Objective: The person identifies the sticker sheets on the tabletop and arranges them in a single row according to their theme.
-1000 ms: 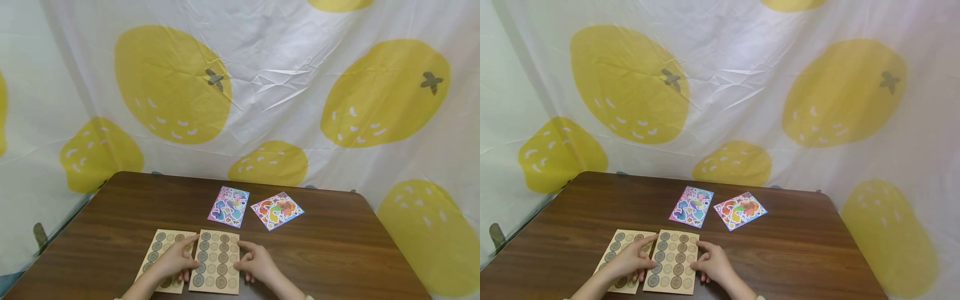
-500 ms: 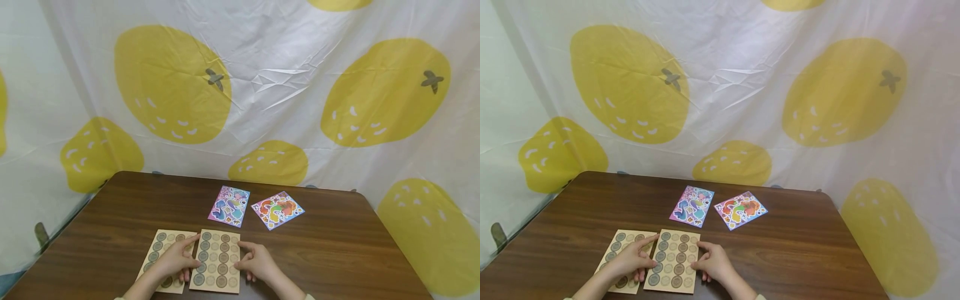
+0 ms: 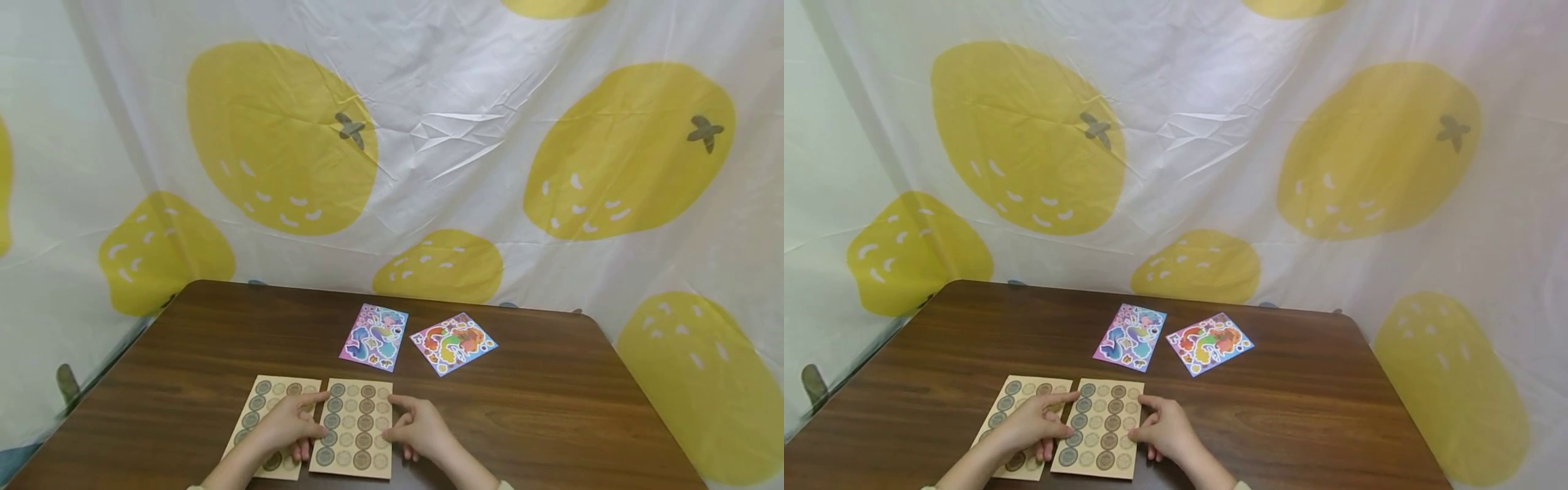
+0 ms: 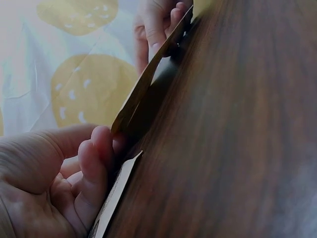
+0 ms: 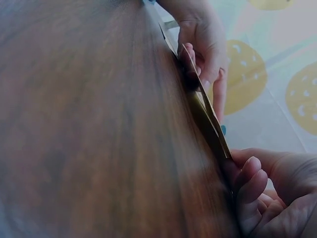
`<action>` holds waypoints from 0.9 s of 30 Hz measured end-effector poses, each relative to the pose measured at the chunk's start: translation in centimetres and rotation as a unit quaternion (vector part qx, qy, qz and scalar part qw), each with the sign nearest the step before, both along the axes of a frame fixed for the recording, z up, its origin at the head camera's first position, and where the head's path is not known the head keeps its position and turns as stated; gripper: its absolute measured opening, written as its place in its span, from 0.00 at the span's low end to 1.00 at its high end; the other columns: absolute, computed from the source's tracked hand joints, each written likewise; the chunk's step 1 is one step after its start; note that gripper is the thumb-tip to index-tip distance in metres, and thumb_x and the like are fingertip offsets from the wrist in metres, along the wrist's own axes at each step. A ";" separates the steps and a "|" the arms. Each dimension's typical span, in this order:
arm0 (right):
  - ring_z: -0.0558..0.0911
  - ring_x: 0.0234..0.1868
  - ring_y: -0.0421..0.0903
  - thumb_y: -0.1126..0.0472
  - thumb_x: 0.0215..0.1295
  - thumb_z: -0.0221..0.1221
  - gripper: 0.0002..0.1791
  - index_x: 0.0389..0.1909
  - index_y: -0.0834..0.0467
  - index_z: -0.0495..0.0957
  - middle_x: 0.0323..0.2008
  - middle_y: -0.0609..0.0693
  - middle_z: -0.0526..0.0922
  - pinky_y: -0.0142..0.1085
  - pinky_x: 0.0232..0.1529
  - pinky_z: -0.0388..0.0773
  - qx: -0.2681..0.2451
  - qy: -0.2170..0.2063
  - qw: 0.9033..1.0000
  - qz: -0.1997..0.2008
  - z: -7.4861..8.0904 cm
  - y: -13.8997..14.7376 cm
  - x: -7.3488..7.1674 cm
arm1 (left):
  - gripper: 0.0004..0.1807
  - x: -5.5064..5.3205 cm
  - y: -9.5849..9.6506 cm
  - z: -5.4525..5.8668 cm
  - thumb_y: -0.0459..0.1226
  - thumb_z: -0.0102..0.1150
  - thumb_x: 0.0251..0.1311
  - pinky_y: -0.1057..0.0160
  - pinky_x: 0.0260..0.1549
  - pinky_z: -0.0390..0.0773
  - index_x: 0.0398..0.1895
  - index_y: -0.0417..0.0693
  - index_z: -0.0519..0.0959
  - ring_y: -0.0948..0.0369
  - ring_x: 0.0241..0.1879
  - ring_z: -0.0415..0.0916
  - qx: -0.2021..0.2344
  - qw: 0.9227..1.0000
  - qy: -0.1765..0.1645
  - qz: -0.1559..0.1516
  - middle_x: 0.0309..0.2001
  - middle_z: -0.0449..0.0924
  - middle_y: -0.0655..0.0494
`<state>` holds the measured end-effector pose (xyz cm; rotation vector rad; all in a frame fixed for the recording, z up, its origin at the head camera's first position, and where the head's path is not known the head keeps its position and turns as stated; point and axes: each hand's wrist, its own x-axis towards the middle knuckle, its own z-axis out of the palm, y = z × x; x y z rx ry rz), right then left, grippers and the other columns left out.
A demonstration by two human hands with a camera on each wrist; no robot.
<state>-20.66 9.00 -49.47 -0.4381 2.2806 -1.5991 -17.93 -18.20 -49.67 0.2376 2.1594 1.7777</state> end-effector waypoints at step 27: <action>0.68 0.04 0.37 0.66 0.45 0.73 0.42 0.65 0.60 0.69 0.07 0.47 0.72 0.32 0.05 0.69 0.085 0.007 0.996 -0.005 0.6 -0.1 0.0 | 0.41 -0.3 0.3 0.4 0.28 0.68 0.47 0.71 0.03 0.67 0.67 0.33 0.63 0.67 0.05 0.66 -0.036 0.999 0.027 -0.007 0.10 0.73 0.52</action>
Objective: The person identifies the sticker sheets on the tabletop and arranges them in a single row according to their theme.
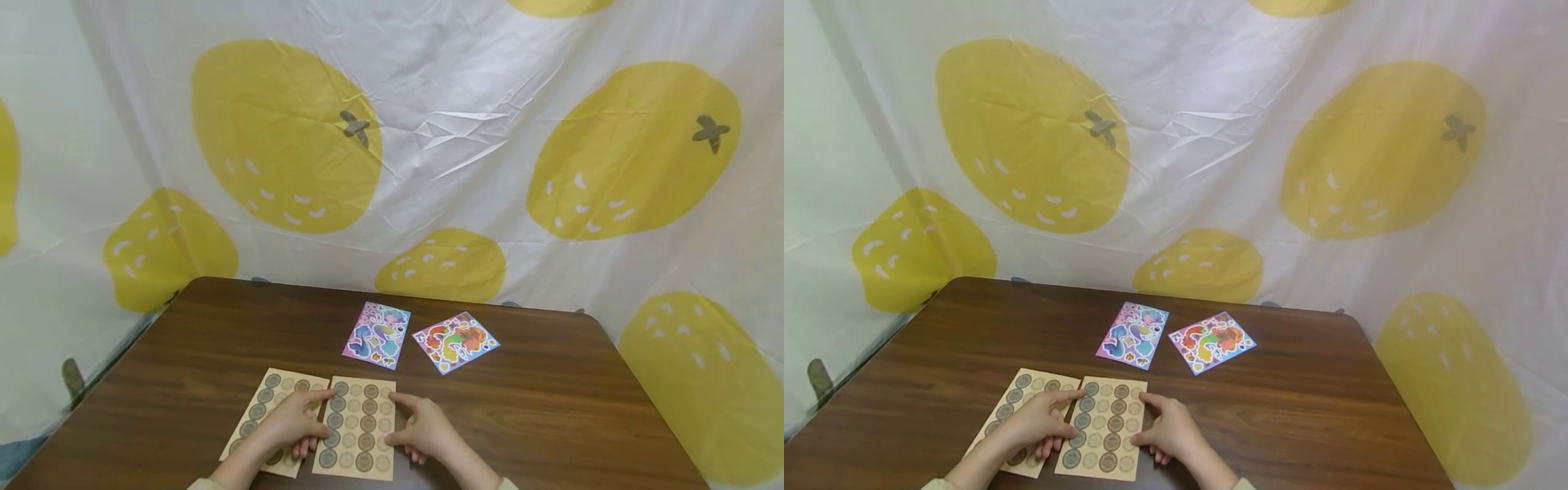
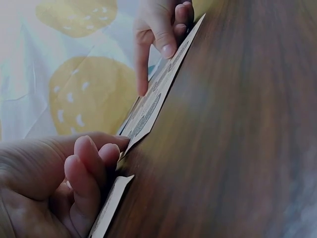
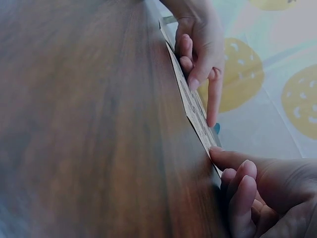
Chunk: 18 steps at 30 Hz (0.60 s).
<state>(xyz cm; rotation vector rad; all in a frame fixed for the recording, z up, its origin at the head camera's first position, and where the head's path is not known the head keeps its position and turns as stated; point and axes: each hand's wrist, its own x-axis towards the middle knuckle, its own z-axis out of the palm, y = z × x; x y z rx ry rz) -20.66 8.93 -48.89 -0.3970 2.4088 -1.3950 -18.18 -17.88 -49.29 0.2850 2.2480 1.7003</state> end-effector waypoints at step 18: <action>0.69 0.05 0.37 0.67 0.45 0.73 0.42 0.65 0.61 0.68 0.08 0.48 0.73 0.33 0.05 0.70 -0.005 0.000 1.000 -0.001 0.1 0.0 0.2 | 0.40 0.1 0.4 0.0 0.28 0.68 0.47 0.68 0.04 0.70 0.67 0.33 0.64 0.67 0.05 0.68 -0.020 0.999 0.003 0.028 0.10 0.73 0.52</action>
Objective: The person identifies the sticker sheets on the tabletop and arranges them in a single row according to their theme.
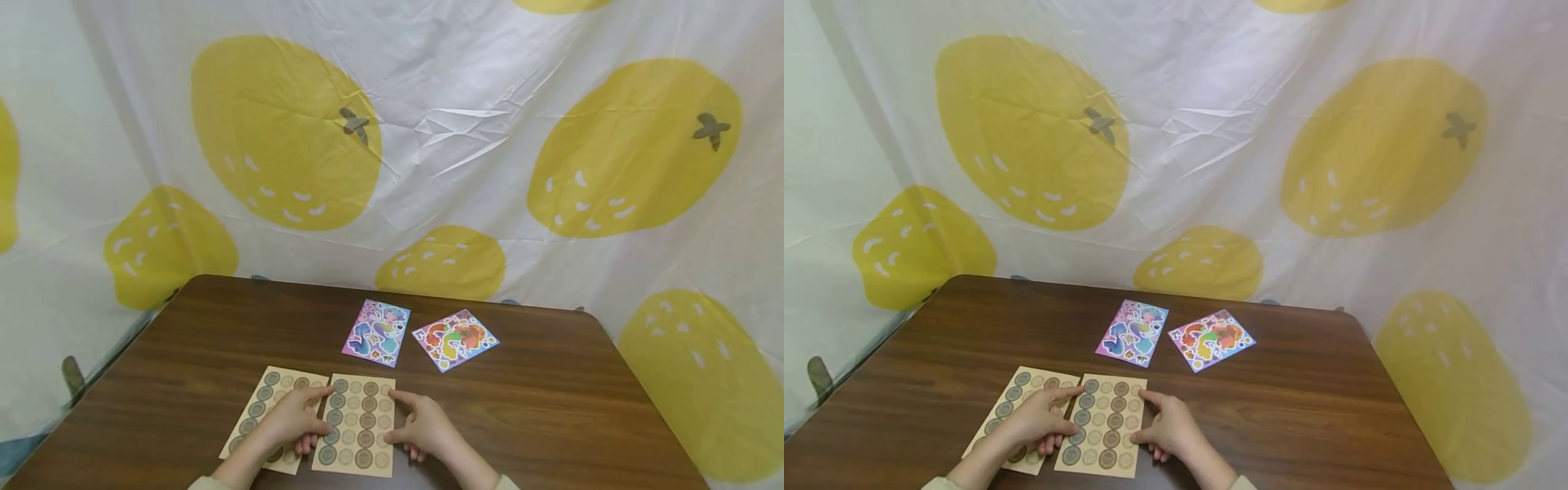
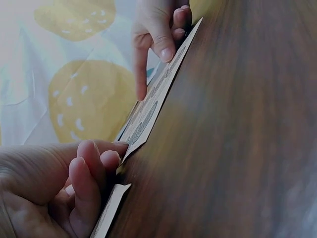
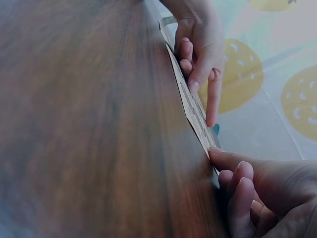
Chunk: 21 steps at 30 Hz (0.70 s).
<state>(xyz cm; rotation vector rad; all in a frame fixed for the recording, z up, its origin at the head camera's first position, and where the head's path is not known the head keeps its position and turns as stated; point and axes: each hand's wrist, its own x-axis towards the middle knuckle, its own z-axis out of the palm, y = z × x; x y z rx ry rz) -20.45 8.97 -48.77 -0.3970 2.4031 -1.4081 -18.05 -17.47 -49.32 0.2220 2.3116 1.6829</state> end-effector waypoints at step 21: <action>0.70 0.05 0.38 0.67 0.45 0.73 0.42 0.65 0.62 0.68 0.08 0.50 0.73 0.35 0.06 0.72 0.009 0.003 1.000 0.000 0.3 -0.2 0.2 | 0.40 0.2 0.4 0.4 0.27 0.69 0.45 0.69 0.04 0.68 0.66 0.31 0.65 0.67 0.05 0.66 -0.011 0.999 -0.006 0.032 0.09 0.73 0.53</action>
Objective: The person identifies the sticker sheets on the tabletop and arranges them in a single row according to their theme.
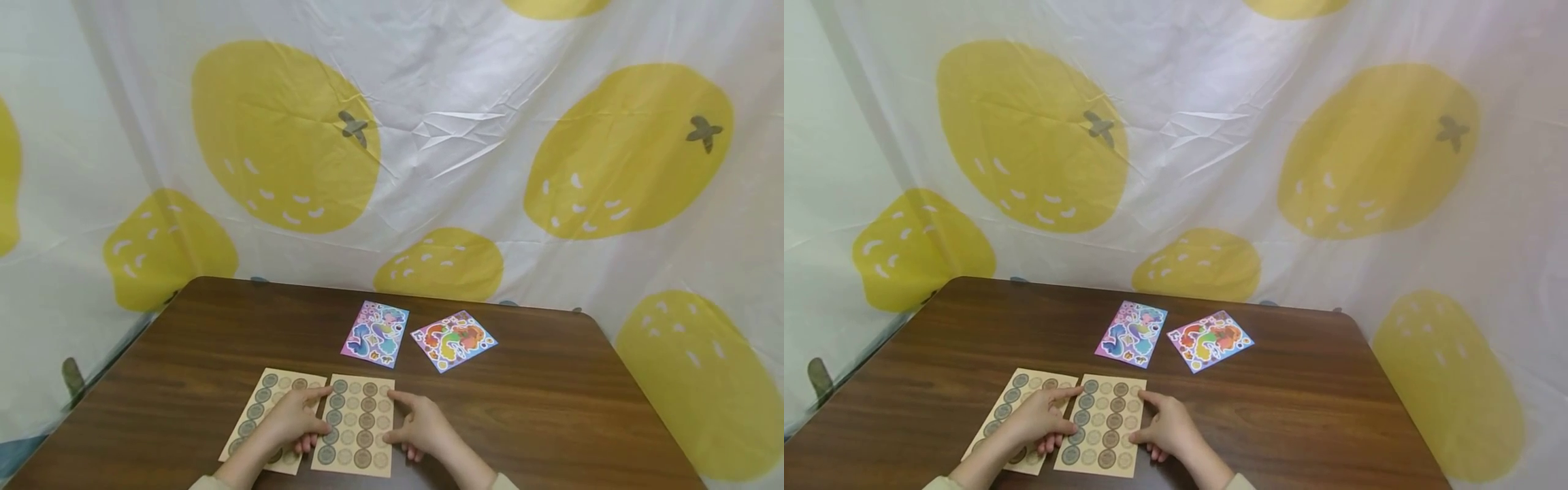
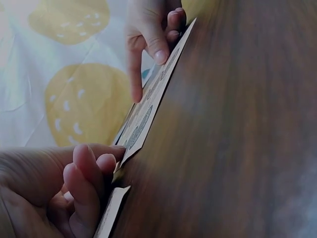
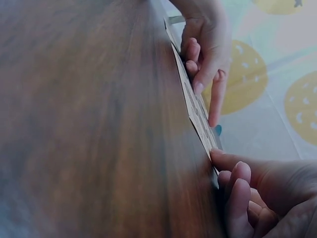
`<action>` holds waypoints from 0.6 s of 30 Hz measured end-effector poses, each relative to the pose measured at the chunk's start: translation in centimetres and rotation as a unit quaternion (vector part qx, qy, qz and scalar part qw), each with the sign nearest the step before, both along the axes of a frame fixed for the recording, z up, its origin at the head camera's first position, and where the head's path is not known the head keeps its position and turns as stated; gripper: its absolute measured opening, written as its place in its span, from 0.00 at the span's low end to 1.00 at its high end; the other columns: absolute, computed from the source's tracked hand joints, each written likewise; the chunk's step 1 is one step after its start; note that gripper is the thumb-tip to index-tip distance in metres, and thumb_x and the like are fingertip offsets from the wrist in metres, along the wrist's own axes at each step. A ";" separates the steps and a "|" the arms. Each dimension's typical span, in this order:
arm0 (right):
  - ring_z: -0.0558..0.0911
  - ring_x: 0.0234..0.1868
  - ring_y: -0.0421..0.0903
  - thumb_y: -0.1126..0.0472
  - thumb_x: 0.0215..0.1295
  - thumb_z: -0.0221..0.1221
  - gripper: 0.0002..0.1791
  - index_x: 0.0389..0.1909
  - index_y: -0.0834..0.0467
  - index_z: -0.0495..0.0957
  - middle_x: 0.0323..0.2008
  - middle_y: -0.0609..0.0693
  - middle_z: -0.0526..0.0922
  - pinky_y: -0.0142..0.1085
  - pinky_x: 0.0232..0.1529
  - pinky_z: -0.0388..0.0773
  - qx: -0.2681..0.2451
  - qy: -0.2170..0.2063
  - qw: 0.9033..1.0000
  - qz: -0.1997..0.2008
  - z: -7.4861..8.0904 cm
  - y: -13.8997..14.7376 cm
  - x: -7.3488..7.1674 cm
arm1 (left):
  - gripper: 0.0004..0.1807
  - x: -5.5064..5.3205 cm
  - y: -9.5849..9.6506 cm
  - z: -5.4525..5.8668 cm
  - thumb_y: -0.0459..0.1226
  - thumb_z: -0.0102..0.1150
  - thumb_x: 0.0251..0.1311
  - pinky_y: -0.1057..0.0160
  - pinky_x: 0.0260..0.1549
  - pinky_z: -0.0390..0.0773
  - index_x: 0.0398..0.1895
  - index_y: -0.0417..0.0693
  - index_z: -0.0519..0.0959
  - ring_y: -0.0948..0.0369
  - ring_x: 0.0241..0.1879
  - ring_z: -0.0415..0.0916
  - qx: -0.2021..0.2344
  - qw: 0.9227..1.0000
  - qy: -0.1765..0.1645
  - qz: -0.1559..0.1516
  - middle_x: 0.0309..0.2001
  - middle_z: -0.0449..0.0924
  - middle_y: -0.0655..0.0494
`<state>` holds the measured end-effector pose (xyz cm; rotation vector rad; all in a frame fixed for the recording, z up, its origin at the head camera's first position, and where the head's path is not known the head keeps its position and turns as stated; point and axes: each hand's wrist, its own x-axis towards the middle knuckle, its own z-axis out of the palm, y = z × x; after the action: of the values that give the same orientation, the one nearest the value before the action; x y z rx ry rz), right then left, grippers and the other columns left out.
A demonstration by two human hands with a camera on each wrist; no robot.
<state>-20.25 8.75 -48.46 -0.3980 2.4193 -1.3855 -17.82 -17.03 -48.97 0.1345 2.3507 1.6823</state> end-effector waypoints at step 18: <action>0.71 0.07 0.38 0.63 0.50 0.72 0.41 0.66 0.65 0.66 0.13 0.51 0.77 0.36 0.08 0.72 -0.028 0.042 0.999 0.003 0.7 1.0 -0.6 | 0.37 -0.6 0.1 1.3 0.30 0.70 0.47 0.72 0.04 0.65 0.64 0.32 0.68 0.67 0.05 0.65 -0.019 0.999 0.029 -0.009 0.10 0.73 0.53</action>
<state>-20.83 9.73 -47.79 -0.4863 2.4482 -1.4638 -18.43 -16.90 -47.69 0.1988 2.4148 1.6466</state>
